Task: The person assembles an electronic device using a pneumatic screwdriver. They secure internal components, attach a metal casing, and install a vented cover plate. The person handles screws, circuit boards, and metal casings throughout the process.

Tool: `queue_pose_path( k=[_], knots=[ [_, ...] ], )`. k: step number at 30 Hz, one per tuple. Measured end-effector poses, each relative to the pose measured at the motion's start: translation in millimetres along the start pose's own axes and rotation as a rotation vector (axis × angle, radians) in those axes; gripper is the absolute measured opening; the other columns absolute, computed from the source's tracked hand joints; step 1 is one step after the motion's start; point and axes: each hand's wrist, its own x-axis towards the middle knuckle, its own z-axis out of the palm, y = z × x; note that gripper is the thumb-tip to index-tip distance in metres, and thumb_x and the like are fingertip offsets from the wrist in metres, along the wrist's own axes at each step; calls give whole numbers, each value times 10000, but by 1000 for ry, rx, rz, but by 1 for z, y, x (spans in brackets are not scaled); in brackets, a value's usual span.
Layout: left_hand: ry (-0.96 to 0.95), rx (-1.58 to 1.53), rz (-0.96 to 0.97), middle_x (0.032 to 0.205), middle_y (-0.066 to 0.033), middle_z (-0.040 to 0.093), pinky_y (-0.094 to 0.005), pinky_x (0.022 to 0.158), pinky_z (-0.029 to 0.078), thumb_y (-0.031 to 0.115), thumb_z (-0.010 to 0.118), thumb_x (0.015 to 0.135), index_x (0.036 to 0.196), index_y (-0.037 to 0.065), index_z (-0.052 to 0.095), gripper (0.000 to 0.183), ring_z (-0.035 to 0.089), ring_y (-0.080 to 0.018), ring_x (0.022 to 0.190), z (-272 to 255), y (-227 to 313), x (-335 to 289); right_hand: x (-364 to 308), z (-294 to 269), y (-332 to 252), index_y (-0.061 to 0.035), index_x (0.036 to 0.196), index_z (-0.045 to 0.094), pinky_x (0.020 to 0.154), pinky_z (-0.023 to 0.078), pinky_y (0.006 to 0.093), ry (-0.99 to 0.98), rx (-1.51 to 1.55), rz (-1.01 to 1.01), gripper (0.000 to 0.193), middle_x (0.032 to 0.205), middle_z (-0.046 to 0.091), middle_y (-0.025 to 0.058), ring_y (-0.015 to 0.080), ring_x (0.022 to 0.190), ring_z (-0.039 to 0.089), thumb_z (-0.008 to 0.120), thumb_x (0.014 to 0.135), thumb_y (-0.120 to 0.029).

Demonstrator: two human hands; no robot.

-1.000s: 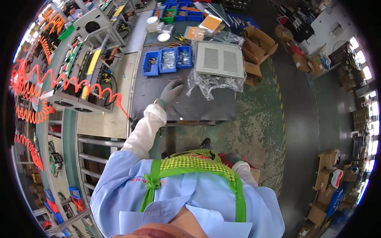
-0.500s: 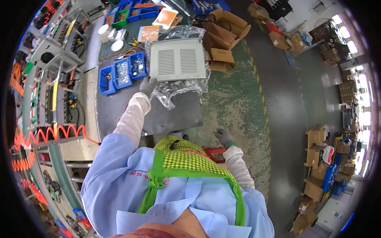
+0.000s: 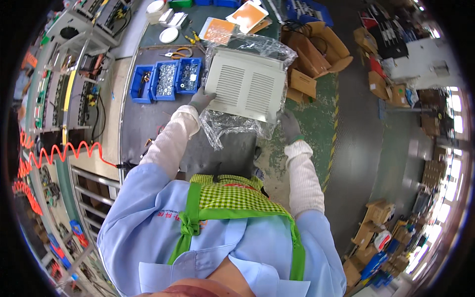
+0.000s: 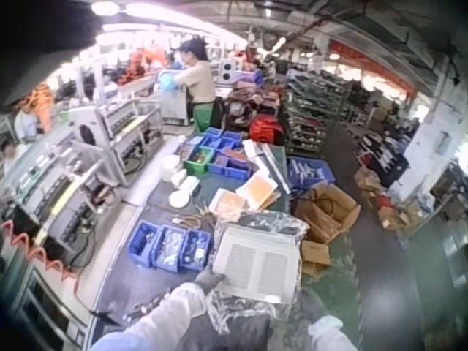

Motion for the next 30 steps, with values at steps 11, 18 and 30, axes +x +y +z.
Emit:
queue_pose_path(
  k=[11,18,30],
  knots=[
    [73,-149,-242,1154,-208,607,-371,935,434,449,733,716,1270,-24,480,771,583,-302,1087,6,45,-11,119,27,-43,-33,1273,494,820,477,338,-147,373,117,527,1145,599,83,222,988,595,670,839,-274],
    [187,-148,-296,1082,-195,638,-333,834,489,442,721,739,1207,-49,519,709,639,-286,953,25,74,-49,119,-10,-68,12,1210,526,845,438,305,-237,258,24,454,1071,601,58,183,931,573,636,860,-255],
    [-139,-726,-442,1190,-110,606,-321,926,423,391,656,845,1215,30,577,524,557,-218,1087,-16,115,-70,124,-23,-77,36,1219,529,833,465,288,-440,246,81,478,1118,620,85,160,963,598,624,887,-295]
  ],
)
